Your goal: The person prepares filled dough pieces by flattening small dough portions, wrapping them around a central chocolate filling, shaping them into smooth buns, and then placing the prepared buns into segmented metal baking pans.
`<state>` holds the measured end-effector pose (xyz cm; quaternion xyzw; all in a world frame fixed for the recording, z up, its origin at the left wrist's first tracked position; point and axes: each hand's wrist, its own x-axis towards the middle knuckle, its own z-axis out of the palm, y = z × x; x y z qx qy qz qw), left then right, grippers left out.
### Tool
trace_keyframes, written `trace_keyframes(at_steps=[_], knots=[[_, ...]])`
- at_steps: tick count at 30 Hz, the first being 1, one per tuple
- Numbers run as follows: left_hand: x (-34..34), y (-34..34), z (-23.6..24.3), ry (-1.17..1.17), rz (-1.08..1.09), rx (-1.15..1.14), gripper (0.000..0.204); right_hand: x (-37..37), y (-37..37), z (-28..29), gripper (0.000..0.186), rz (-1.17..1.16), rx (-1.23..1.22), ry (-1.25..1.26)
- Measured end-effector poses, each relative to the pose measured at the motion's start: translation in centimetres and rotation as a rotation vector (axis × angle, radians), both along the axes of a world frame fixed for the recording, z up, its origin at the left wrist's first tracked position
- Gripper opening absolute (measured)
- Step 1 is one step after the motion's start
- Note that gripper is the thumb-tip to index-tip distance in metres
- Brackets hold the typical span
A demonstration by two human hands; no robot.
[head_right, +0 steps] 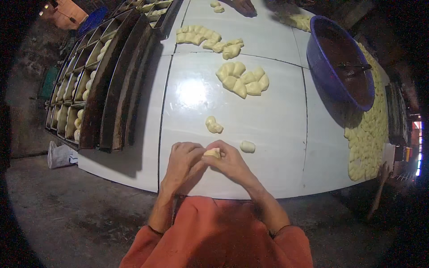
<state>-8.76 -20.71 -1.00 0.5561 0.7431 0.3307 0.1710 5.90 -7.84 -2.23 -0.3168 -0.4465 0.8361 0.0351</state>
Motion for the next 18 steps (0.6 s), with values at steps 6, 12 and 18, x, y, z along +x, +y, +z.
trace_keyframes(at_steps=[6, 12, 18], knots=[[-0.1, -0.1, -1.0, 0.07, 0.047, 0.045, 0.012, 1.5, 1.3, 1.4, 0.016, -0.114, -0.011, 0.009], [1.0, 1.9, 1.6, 0.028, 0.09, 0.015, 0.068, 2.5, 4.0, 4.8, 0.026, -0.421, -0.038, 0.114], [4.4, 8.5, 4.4, -0.77, 0.156, -0.012, 0.033, 4.2, 5.2, 3.8, 0.021, -0.377, 0.103, 0.075]])
